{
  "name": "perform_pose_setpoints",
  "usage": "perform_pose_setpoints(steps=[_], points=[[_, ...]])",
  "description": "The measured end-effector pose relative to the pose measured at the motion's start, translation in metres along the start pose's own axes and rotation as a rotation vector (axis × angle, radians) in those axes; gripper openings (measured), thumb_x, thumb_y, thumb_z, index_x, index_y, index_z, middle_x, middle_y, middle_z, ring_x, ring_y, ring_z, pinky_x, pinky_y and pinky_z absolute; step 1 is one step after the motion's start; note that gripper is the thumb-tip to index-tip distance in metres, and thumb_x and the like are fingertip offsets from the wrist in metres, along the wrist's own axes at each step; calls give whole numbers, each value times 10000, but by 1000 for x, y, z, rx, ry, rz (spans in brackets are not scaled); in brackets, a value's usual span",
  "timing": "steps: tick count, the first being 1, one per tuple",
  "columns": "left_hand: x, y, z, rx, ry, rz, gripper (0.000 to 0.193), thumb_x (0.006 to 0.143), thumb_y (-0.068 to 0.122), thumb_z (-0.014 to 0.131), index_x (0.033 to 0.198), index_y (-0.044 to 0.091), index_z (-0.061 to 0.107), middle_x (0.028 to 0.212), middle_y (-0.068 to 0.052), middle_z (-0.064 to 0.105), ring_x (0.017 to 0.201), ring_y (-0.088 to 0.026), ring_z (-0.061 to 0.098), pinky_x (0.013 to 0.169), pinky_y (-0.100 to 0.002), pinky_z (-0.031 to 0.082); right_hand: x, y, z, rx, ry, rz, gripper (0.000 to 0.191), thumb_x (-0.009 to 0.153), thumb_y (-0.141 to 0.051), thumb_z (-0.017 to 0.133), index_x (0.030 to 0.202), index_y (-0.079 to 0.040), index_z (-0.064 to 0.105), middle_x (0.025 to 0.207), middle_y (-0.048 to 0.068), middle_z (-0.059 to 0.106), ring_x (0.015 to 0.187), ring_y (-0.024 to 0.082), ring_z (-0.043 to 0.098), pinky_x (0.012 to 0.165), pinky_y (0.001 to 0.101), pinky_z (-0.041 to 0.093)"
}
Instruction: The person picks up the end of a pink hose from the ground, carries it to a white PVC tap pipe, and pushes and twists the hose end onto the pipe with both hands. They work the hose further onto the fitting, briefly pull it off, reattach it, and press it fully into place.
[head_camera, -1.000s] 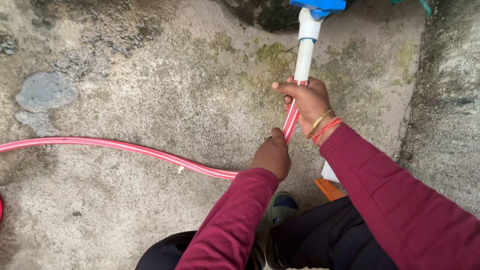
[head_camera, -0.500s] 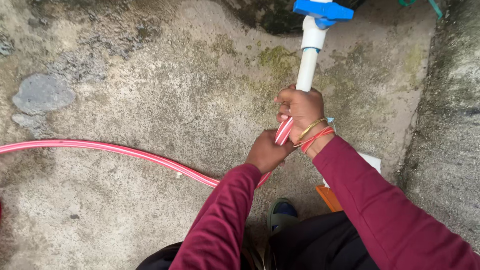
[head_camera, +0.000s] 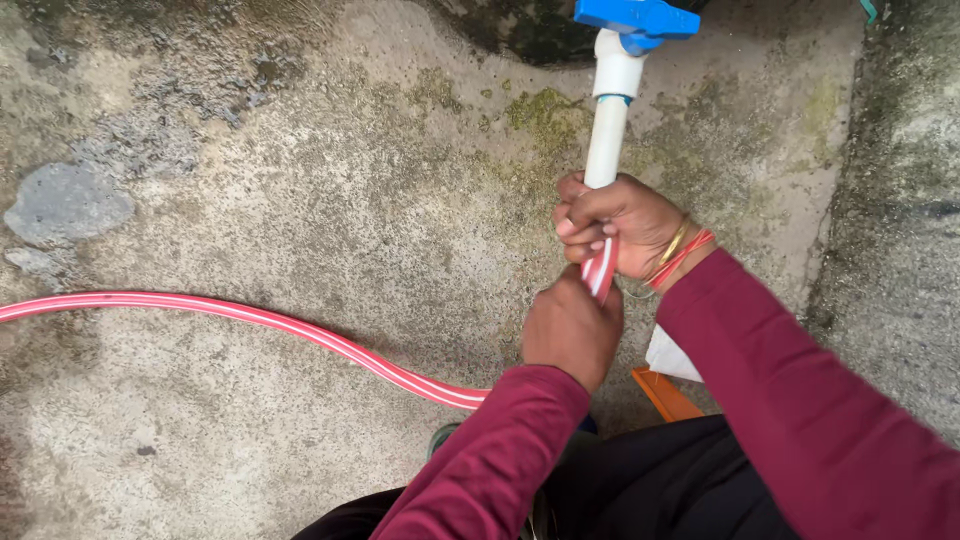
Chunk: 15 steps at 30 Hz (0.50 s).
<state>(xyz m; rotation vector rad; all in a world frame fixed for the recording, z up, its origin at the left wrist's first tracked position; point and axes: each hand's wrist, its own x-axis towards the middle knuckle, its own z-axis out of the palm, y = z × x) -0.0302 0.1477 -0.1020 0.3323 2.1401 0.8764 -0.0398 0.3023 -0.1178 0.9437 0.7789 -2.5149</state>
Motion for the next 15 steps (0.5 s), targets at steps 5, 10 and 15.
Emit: perform_pose_setpoints(steps=[5,10,15], points=[[7,-11,11,-64,12,-13,302,903,317,644,1034,49,686,880,-288,712,850,-479,702,784,-572,549,1,-1,-4,-72,30,6,363,839,106,608,693,-156,404,581,-59,418,482,45,375,530,259,366],[17,-22,9,-133,-1,-28,291,881,293,659,1028,43,687,912,-293,711,902,-481,697,809,-563,545,6,16,15,-109,353,-257,249,840,58,675,720,-82,507,610,24,547,483,127,526,512,295,493],[14,-33,8,-93,0,-16,278,890,280,665,1050,53,683,953,-292,717,953,-477,699,823,-563,542,9,49,44,-327,796,-610,257,774,-17,802,850,-80,565,674,16,616,522,92,594,456,250,489]])
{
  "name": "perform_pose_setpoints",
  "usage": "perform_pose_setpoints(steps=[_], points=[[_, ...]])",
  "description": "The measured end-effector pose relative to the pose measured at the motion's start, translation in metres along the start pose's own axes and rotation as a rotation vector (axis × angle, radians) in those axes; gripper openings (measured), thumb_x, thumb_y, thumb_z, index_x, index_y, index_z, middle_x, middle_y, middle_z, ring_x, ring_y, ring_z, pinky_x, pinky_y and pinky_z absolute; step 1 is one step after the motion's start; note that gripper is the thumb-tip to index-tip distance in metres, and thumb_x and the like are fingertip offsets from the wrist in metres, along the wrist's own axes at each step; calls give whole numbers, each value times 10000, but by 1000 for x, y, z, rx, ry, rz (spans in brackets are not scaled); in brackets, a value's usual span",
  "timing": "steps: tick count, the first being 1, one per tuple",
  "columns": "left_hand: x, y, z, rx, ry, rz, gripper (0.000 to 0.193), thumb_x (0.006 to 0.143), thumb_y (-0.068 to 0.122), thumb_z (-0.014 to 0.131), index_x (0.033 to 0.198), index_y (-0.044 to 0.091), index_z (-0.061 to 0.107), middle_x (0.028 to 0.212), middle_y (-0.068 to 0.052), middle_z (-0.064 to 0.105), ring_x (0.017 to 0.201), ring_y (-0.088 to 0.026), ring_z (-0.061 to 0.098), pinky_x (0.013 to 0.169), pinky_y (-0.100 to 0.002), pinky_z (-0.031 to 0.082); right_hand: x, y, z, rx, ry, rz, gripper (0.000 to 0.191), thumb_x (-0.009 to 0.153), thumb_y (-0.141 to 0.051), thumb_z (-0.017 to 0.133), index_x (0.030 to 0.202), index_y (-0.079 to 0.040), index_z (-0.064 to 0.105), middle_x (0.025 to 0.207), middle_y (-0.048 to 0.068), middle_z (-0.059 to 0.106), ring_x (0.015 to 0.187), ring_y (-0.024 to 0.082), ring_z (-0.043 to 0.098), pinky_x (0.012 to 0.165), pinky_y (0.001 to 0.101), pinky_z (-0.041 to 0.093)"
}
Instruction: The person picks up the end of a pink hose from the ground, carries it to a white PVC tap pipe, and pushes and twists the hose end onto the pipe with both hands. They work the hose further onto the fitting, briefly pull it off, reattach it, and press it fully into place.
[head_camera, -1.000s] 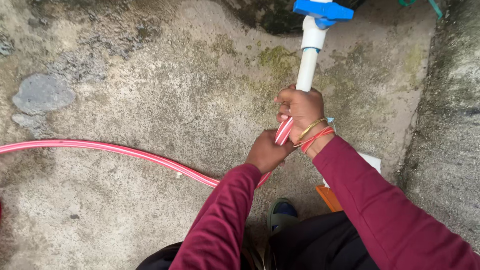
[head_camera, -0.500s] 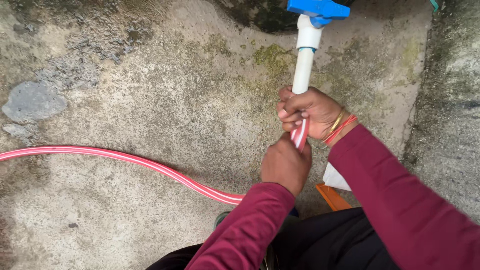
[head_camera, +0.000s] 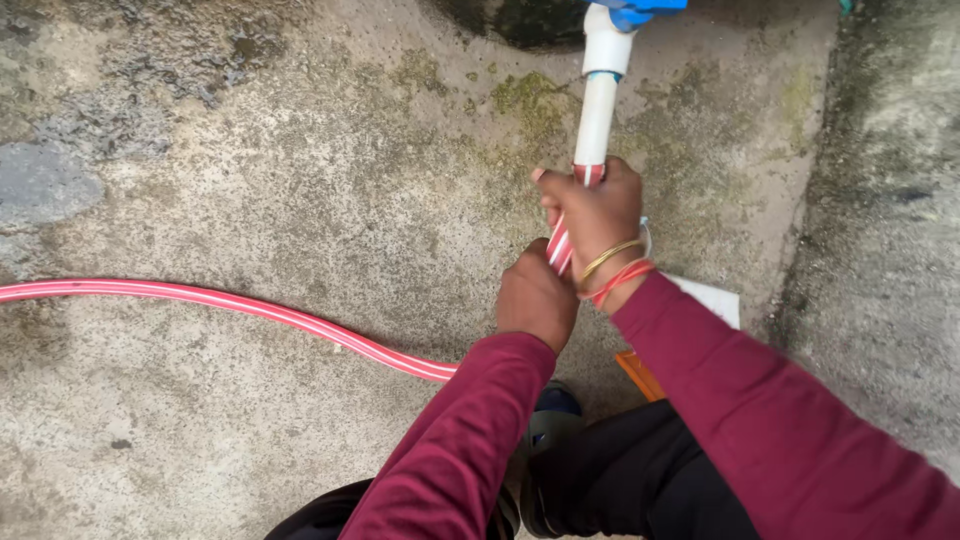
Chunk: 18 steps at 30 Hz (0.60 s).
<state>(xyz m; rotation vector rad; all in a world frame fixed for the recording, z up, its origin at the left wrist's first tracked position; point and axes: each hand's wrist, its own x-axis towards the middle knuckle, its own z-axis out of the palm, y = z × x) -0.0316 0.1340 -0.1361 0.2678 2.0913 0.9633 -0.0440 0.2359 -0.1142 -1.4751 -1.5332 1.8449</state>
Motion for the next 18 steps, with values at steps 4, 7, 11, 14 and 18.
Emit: perform_pose_setpoints(steps=[4,7,11,14,18], points=[[-3,-9,3,-15,-61,21,360,858,321,726,1031,15,650,984,-305,705,982,-494,675,831,-574,530,-8,1,9,-213,95,-85,337,752,-83,856,845,-100,533,636,-7,587,453,80,532,387,263,421],[1,-17,9,-20,-73,49,370,843,325,733,1030,15,659,1005,-308,704,998,-486,682,854,-559,540,-6,0,14,-264,178,-84,387,812,-180,885,754,-40,529,576,-4,538,405,111,475,358,303,371],[4,-25,16,-42,-78,12,377,812,355,743,989,24,700,993,-303,716,1003,-466,696,864,-533,557,-3,-1,15,-180,166,3,316,862,-195,798,742,-51,543,549,-11,500,389,118,468,348,311,393],[3,-23,16,-29,-35,-67,353,796,339,739,968,31,714,982,-293,718,985,-461,699,856,-538,554,0,-2,13,-2,101,87,189,839,-94,721,771,-73,546,557,-16,468,396,103,429,353,304,368],[-1,-14,6,5,4,-60,318,858,321,692,970,25,713,969,-301,710,974,-471,692,857,-551,543,3,0,6,212,-41,217,167,828,-4,664,788,-78,520,584,-33,413,420,81,355,383,289,308]])
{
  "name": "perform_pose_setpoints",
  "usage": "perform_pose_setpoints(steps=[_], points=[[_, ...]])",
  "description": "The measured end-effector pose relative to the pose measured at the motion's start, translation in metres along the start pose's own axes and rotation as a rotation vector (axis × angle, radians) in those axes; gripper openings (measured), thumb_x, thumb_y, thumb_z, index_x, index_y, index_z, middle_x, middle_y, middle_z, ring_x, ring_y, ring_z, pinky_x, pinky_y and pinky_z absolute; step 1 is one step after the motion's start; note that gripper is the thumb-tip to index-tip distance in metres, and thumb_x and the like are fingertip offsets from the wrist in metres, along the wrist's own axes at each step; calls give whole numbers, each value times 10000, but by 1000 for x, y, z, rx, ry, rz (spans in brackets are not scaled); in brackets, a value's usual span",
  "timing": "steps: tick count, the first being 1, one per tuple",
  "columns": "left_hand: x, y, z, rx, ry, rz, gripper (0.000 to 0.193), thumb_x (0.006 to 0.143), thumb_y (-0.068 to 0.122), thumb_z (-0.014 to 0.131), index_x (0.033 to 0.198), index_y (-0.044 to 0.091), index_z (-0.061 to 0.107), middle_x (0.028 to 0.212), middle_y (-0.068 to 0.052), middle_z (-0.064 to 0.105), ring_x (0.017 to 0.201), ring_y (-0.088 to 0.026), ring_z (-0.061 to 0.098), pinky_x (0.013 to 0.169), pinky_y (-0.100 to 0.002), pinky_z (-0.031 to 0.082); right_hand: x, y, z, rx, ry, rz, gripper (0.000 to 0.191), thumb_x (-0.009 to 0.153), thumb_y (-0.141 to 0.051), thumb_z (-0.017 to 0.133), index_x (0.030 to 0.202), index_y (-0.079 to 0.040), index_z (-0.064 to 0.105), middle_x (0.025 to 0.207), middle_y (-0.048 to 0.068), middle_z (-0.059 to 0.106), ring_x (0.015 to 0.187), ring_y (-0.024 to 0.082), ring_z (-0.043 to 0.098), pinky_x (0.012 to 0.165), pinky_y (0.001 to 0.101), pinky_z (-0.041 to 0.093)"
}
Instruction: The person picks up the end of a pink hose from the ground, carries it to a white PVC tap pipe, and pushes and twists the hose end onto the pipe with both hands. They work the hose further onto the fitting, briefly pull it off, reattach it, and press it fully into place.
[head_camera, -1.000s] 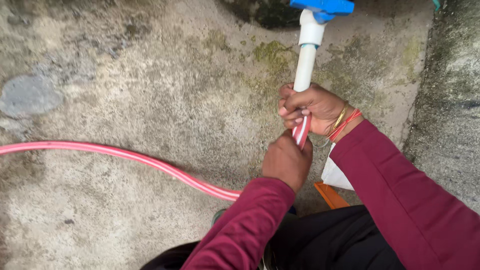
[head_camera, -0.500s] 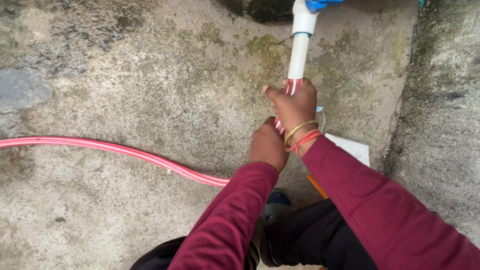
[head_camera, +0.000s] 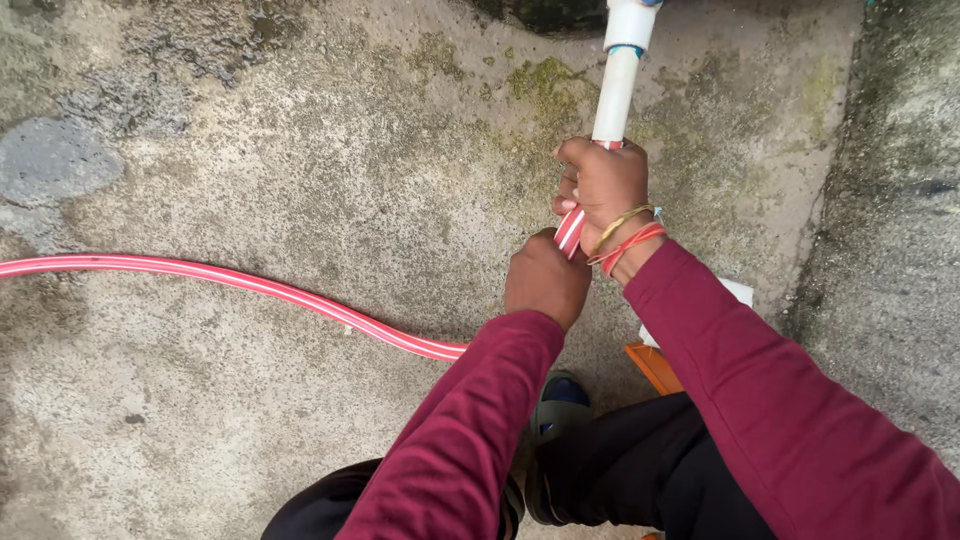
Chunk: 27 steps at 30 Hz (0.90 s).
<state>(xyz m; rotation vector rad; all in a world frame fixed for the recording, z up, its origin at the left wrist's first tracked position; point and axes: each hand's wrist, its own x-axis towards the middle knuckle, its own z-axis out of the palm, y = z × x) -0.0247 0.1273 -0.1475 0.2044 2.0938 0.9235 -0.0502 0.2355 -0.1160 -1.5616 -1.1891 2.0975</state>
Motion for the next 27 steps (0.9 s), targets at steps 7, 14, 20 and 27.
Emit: perform_pose_setpoints(steps=[7,14,20,27], points=[[-6,18,-19,33,64,10,256,865,292,666,976,65,711,945,-275,714,922,-474,692,815,-560,543,4,-3,-9,155,-184,164,75,861,-5,588,795,-37,572,614,-31,447,468,69,347,469,280,330],[-7,25,-27,55,40,56,266,871,291,674,1009,63,678,904,-267,719,874,-462,705,777,-553,553,21,-3,-24,306,-581,269,301,905,24,580,720,-161,431,609,-78,356,487,44,327,525,251,308],[-10,28,-21,85,2,94,289,891,302,666,1013,41,667,908,-271,719,871,-470,703,793,-567,548,36,-13,-36,173,-794,372,391,933,17,597,675,-190,388,591,-89,360,482,42,332,536,257,318],[7,23,-12,-51,-104,-12,298,831,314,692,926,36,738,909,-284,714,901,-465,701,838,-545,541,38,-26,-35,-71,-600,340,335,876,-3,641,675,-171,433,574,-65,415,514,61,419,556,279,378]])
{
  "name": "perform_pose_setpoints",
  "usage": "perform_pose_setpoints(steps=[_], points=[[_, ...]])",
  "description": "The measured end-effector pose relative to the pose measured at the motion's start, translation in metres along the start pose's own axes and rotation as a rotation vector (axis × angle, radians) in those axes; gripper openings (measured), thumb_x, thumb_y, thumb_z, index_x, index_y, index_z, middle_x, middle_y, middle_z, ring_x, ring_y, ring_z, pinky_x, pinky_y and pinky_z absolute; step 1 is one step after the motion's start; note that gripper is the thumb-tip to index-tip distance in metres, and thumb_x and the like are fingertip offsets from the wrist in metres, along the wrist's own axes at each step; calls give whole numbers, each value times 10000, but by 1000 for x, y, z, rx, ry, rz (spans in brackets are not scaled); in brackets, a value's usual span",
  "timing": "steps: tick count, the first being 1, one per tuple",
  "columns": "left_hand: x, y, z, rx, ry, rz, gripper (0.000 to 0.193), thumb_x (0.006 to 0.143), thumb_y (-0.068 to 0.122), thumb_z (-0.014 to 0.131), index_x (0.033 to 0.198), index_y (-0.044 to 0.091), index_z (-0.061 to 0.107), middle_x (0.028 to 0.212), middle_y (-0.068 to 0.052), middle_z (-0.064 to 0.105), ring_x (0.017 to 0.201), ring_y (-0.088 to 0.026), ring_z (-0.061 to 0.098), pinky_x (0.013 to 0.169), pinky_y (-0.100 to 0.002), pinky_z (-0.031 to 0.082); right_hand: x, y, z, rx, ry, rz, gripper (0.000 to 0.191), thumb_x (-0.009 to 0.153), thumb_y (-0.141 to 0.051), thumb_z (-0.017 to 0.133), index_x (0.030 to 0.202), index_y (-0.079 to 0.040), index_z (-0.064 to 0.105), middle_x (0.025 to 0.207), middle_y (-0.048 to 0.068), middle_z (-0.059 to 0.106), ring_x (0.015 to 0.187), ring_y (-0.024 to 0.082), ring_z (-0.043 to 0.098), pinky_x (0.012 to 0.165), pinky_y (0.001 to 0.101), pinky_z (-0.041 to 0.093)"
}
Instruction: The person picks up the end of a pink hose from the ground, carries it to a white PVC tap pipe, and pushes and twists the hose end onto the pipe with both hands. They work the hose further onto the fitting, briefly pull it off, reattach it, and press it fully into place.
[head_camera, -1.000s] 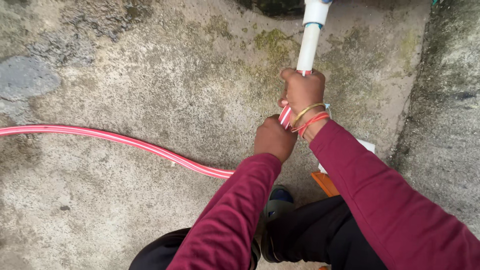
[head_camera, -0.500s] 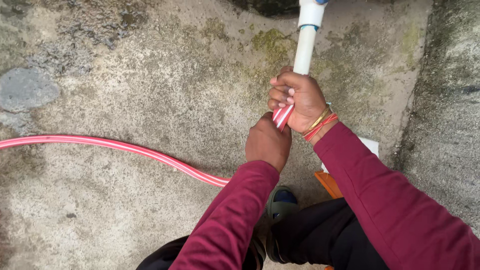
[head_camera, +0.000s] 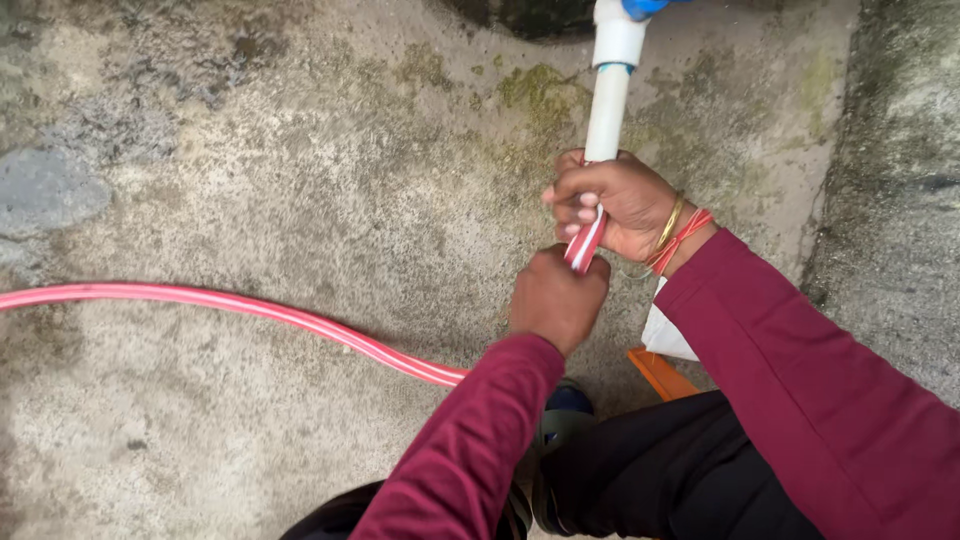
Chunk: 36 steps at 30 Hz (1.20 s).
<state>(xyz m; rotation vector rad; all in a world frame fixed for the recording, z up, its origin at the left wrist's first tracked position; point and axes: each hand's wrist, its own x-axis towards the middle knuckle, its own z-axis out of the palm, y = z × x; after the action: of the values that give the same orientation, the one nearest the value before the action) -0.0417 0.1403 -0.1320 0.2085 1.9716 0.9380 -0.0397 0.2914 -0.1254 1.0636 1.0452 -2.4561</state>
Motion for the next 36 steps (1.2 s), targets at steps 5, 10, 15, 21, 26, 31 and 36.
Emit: perform_pose_setpoints(steps=[5,10,15,21,26,31,36], points=[[12,-20,-3,-195,-146,129,309,748,292,738,806,-9,701,721,-200,712,686,-325,713,680,-441,560,-4,8,-2,200,-230,-101,361,902,-77,720,693,-170,441,607,-74,408,588,77,435,627,273,387],[24,-27,-20,-214,-333,127,324,727,276,759,757,-36,675,639,-141,665,577,-237,639,594,-409,528,4,11,3,647,-467,-93,353,957,-118,682,716,-157,428,586,-88,343,543,65,362,586,253,335],[20,-20,-18,-144,-194,122,258,730,247,726,777,-1,674,669,-180,694,633,-304,714,645,-422,560,3,10,11,331,-113,-169,364,935,-16,604,675,-189,417,560,-104,342,473,39,326,515,249,315],[-8,-4,-18,-37,56,84,393,808,336,739,987,-1,644,890,-261,724,889,-441,717,774,-506,561,3,11,36,282,234,-187,247,844,17,596,686,-124,469,557,-81,350,444,51,324,465,259,304],[-25,4,-20,52,66,2,481,819,377,729,1126,42,572,973,-235,729,925,-443,710,802,-553,533,5,7,44,109,492,-152,228,774,8,639,676,-110,470,562,-52,386,436,71,350,431,276,314],[-18,-2,-10,73,-10,-14,415,884,385,688,1073,24,608,980,-294,712,973,-476,694,842,-551,545,7,9,41,0,570,-161,195,757,-7,661,683,-85,498,550,-41,396,421,80,374,398,286,321],[-7,-14,3,5,36,62,374,880,374,691,986,18,654,949,-299,717,961,-480,697,838,-542,548,-6,3,38,1,495,-124,155,800,-43,726,767,-73,577,590,-43,453,470,81,425,450,272,413]])
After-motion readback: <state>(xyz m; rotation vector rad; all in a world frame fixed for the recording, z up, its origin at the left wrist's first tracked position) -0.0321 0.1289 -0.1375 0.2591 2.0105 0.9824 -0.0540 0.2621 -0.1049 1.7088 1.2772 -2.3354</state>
